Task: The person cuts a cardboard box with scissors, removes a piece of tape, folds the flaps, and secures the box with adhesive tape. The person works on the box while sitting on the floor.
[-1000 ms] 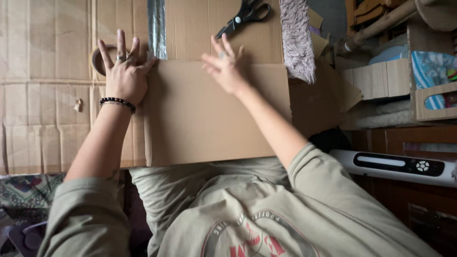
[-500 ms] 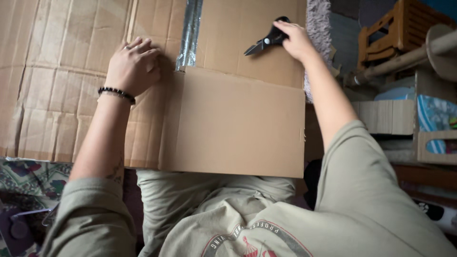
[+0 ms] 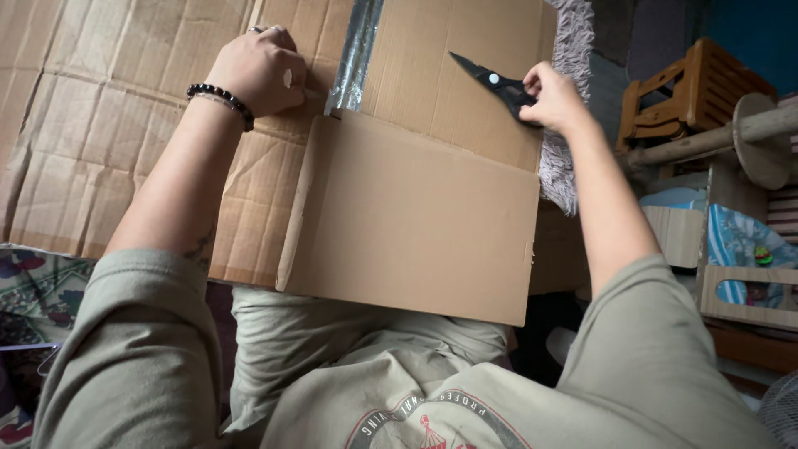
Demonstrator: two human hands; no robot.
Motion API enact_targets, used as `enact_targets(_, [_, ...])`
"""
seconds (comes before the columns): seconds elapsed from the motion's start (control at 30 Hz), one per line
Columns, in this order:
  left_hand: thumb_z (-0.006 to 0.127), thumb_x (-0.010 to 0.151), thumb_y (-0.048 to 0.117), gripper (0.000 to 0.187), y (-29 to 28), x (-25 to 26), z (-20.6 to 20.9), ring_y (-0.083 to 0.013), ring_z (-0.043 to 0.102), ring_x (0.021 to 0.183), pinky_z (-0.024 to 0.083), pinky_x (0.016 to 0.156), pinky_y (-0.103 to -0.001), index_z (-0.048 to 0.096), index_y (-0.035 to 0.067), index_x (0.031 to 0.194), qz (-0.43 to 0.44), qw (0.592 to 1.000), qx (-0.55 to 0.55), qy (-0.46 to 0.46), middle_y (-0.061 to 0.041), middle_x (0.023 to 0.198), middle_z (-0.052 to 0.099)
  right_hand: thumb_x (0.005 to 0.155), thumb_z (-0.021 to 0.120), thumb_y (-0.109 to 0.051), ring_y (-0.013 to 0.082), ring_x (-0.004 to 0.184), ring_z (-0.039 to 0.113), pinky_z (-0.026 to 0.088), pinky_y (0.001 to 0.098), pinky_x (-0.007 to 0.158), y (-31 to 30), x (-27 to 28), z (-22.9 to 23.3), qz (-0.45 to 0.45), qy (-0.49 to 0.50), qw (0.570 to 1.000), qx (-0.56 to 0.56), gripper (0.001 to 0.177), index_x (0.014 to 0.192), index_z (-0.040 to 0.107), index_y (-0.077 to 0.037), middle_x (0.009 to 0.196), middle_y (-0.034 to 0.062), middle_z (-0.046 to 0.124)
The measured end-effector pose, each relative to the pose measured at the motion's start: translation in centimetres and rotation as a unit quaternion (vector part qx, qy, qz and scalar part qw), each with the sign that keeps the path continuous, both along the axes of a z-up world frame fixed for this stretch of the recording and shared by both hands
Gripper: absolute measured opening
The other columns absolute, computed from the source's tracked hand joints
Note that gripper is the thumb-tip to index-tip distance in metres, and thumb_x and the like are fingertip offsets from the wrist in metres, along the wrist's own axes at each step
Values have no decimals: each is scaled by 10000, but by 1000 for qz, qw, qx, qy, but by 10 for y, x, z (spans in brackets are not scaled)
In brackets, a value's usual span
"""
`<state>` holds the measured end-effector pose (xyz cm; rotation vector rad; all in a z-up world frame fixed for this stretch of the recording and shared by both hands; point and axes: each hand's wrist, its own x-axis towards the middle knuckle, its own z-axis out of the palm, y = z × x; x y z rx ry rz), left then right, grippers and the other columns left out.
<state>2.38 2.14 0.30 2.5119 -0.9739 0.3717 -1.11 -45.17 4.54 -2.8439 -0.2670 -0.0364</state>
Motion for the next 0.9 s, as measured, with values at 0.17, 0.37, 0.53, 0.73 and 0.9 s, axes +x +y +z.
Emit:
enact_targets(0.17, [681,672,226,72,0,2,-5,-246,565,902,474,726,-363,652,167,701,6,1000,-3,11,-45,991,587,626,682,-43,196,868,613,506,327,710,0,2,52,-46,37,998,7,507,1117,567,-100,986,83,619])
enact_targets(0.37, [665,685,234,68,0,12,-14,-253,564,898,467,760,-367,672,187,734,3,1000,19,20,-44,1019,594,578,867,-240,222,907,598,490,317,768,61,12,110,174,-36,982,-56,583,1057,595,-47,983,113,614])
enact_targets(0.53, [684,664,286,126,-5,27,-15,-255,568,875,464,749,-367,703,209,761,-3,997,82,16,-60,980,599,536,823,-207,178,739,566,459,288,606,153,39,86,194,136,971,20,603,1071,585,-60,864,92,599])
enact_targets(0.73, [723,625,418,310,-13,31,0,-264,580,802,470,696,-373,696,153,784,10,989,136,52,-95,928,596,510,813,-175,201,823,561,482,309,634,193,70,77,222,231,947,-21,661,1097,541,-35,1019,117,561])
enact_targets(0.9, [722,611,400,275,-12,29,3,-278,579,780,463,705,-421,698,203,802,3,990,123,74,-70,923,598,528,809,-161,196,856,559,477,301,685,194,92,62,268,242,932,-29,622,1081,554,-38,1006,103,569])
